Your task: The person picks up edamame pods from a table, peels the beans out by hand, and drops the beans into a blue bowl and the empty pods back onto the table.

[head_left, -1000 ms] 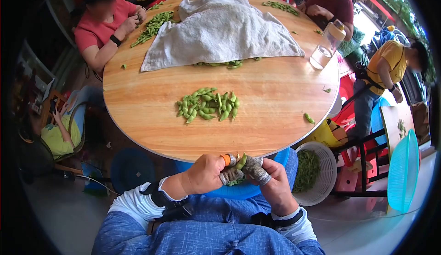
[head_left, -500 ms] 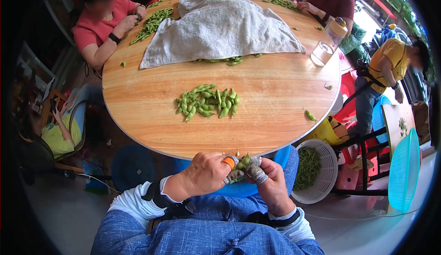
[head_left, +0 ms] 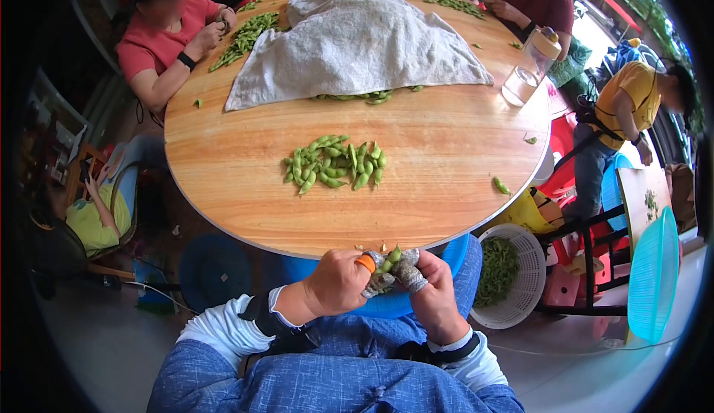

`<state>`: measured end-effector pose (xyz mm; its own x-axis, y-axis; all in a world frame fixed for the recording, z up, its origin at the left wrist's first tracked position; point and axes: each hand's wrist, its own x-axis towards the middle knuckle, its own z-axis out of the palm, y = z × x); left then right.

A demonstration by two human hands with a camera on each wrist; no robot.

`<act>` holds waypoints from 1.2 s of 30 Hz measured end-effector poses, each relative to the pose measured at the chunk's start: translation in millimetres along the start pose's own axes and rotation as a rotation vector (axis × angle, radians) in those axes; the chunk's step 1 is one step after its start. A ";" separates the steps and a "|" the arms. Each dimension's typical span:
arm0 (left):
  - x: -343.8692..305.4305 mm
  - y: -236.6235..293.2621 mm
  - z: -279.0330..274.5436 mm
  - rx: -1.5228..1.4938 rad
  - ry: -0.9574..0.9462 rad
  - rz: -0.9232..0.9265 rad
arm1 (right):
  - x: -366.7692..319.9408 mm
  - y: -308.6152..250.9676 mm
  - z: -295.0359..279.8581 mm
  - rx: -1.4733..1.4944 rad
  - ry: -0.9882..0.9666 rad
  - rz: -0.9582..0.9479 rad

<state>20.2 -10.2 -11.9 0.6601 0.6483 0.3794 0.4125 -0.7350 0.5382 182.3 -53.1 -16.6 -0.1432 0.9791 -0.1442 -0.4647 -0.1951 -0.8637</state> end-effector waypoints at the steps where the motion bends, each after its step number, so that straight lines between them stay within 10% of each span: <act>1: 1.8 -0.9 4.0 -0.153 0.059 -0.010 | 0.7 3.8 -2.2 0.051 -0.030 -0.006; 8: -14.8 -7.8 9.8 -1.403 -0.014 -0.729 | 6.3 16.8 -9.2 0.043 -0.132 -0.161; 17: 7.5 0.7 -4.3 -0.862 -0.071 -0.315 | 4.2 6.3 -4.9 -0.083 -0.096 -0.058; 20: -4.7 -21.3 -8.1 -1.160 -0.339 -0.500 | 4.1 6.6 -8.6 0.036 -0.171 -0.042; 32: -1.2 -0.8 3.9 -0.766 -0.039 -0.525 | 5.3 1.0 4.4 -0.675 0.004 -0.354; 36: -2.6 -7.5 -1.5 -0.761 -0.123 -0.533 | 6.1 17.2 -3.1 -0.439 0.076 -0.235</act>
<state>14.5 -6.1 -15.9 0.5819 0.8046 -0.1185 0.1869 0.0095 0.9823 176.1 -50.3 -33.9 -0.0069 0.9983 0.0576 -0.0632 0.0570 -0.9964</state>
